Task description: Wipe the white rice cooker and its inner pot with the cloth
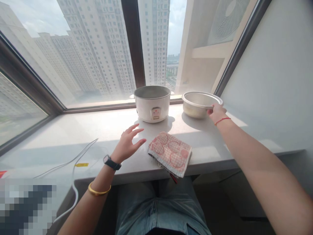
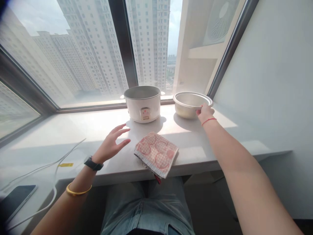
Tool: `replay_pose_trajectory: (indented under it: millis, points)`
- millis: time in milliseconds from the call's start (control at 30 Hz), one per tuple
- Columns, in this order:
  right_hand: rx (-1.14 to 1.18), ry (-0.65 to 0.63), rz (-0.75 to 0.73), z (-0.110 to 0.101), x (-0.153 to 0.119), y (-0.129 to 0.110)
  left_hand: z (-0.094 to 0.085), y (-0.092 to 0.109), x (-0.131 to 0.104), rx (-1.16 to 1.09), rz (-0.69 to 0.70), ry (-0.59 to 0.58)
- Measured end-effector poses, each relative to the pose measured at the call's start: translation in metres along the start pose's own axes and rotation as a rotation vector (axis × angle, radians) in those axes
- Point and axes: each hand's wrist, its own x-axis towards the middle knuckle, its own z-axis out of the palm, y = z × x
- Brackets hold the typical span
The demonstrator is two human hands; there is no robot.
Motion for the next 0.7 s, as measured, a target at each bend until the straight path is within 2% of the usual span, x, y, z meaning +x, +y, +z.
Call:
replay_pose_trajectory:
  millis: [100,200,267,400,500,600,667,700]
  points:
    - [-0.029,0.053,-0.022,0.013,0.016,0.002,-0.002,-0.014,0.007,-0.055,-0.103,-0.008]
    - [-0.057,0.038,-0.040,0.020,0.027,0.003,-0.002,-0.026,0.026,-0.165,-0.207,-0.017]
    - [-0.077,0.020,-0.053,0.023,0.031,0.003,0.001,-0.033,0.047,-0.318,-0.313,0.023]
    - [-0.144,0.001,-0.075,0.028,0.035,0.005,0.007,-0.046,0.097,-0.723,-0.555,0.188]
    - [-0.233,-0.014,-0.089,0.030,0.037,0.007,0.008,-0.051,0.135,-0.911,-0.678,0.243]
    - [-0.343,0.061,-0.171,0.029,0.027,0.014,0.011,-0.053,0.170,-1.069,-0.719,0.270]
    - [-0.416,0.122,-0.302,0.022,0.003,0.028,0.015,-0.053,0.192,-1.186,-0.707,0.313]
    - [-0.464,0.101,-0.379,0.015,-0.015,0.038,0.018,-0.054,0.204,-1.245,-0.682,0.333]
